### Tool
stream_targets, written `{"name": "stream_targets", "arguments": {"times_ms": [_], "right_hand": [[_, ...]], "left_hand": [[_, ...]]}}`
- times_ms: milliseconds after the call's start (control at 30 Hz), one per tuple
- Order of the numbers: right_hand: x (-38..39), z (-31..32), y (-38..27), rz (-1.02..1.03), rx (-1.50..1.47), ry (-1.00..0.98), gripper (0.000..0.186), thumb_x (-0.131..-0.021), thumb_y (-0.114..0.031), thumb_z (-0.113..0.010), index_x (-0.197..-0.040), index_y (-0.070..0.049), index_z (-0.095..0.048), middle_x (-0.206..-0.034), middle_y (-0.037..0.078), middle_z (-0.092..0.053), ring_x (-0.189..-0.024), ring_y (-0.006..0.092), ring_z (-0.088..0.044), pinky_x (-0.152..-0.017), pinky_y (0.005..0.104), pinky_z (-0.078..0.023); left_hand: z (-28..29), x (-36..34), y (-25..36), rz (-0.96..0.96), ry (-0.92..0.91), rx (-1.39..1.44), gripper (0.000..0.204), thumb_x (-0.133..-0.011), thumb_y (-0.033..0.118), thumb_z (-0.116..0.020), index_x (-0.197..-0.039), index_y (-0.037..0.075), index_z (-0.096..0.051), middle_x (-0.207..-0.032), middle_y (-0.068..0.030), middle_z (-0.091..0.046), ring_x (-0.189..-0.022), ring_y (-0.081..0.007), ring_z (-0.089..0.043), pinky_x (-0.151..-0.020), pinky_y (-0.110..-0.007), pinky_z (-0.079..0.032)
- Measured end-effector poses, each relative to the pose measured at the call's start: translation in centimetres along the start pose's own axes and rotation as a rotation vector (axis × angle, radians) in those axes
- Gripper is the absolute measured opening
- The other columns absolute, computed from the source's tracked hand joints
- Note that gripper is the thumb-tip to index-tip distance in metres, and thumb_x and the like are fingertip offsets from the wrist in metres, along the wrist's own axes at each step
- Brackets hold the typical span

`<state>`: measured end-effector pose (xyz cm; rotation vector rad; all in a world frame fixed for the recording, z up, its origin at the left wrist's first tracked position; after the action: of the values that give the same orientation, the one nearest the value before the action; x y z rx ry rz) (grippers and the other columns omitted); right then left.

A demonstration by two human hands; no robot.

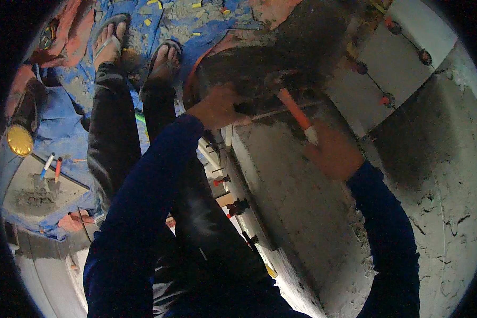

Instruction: The person applies cement to a wall using a trowel and hammer, then uses a spirit level to check alignment. They place a tile onto the cemented area and adjust its position.

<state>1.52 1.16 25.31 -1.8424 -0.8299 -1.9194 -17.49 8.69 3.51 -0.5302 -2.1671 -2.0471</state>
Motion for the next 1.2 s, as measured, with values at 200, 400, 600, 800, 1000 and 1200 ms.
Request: {"name": "stream_targets", "arguments": {"times_ms": [200, 400, 600, 800, 1000, 1200], "right_hand": [[0.5, -2.1, 1.9, 0.128, -0.079, 0.042, 0.053, -0.094, -0.023, -0.064, -0.136, 0.004, -0.048, -0.115, 0.033, -0.064, -0.107, 0.0477, -0.065, -0.093, 0.0527, -0.051], [0.4, -1.6, 0.8, -0.057, -0.201, -0.061, 0.053, -0.095, -0.025, -0.064, -0.137, 0.002, -0.048, -0.114, 0.030, -0.065, -0.108, 0.0462, -0.064, -0.093, 0.0524, -0.051], [0.9, -1.2, 1.2, 0.138, 0.022, 0.153, 0.056, -0.097, -0.029, -0.064, -0.141, 0.003, -0.048, -0.116, 0.031, -0.067, -0.109, 0.0468, -0.065, -0.095, 0.0501, -0.052], [3.1, 1.7, -1.4, 0.203, -0.095, 0.375, 0.050, -0.100, -0.022, -0.061, -0.142, 0.003, -0.048, -0.101, 0.024, -0.071, -0.086, 0.0404, -0.071, -0.075, 0.0434, -0.057], [7.6, 6.3, -4.8, 0.186, -0.557, 0.909, 0.029, -0.104, -0.014, -0.055, -0.129, -0.001, -0.051, -0.080, 0.006, -0.060, -0.055, 0.0112, -0.055, -0.046, 0.0293, -0.043], [3.1, 3.5, -3.5, 0.250, -0.012, 0.378, 0.038, -0.095, -0.012, -0.062, -0.127, 0.004, -0.049, -0.087, 0.021, -0.067, -0.075, 0.0377, -0.066, -0.067, 0.0503, -0.053]], "left_hand": [[0.4, 0.7, -1.3, 0.068, -0.017, 0.277, 0.056, -0.091, 0.040, -0.073, -0.135, 0.007, -0.066, -0.120, -0.0246, -0.066, -0.114, -0.0439, -0.059, -0.104, -0.052, -0.047], [-1.3, 3.7, -0.5, 0.360, 0.135, 0.541, 0.063, -0.084, 0.040, -0.081, -0.132, 0.002, -0.067, -0.124, -0.0218, -0.067, -0.115, -0.0381, -0.061, -0.107, -0.049, -0.046], [-2.2, 3.7, 0.8, 0.228, 0.448, 0.212, 0.063, -0.078, 0.040, -0.086, -0.127, 0.003, -0.071, -0.126, -0.0238, -0.065, -0.120, -0.0392, -0.056, -0.108, -0.048, -0.044], [-1.2, 3.7, 1.4, 0.296, 0.297, 0.053, 0.062, -0.078, 0.039, -0.084, -0.129, 0.007, -0.070, -0.133, -0.0221, -0.058, -0.122, -0.0415, -0.051, -0.112, -0.048, -0.039], [-1.6, 3.9, 1.5, 0.259, 0.329, 0.001, 0.059, -0.081, 0.037, -0.082, -0.129, 0.005, -0.071, -0.132, -0.0202, -0.055, -0.121, -0.0427, -0.049, -0.111, -0.049, -0.041], [-1.9, 3.4, 0.3, 0.248, 0.168, -0.123, 0.058, -0.082, 0.042, -0.080, -0.124, 0.002, -0.071, -0.128, -0.0207, -0.054, -0.115, -0.0424, -0.050, -0.105, -0.049, -0.044]]}}
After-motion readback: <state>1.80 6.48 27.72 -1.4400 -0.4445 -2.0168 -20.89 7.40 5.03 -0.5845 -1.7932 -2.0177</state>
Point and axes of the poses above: each hand's wrist, its own x-axis away from the middle knuckle, its own z-axis out of the back of the hand, y = z × x, the point moved 3 cm from there along -x, towards the middle knuckle
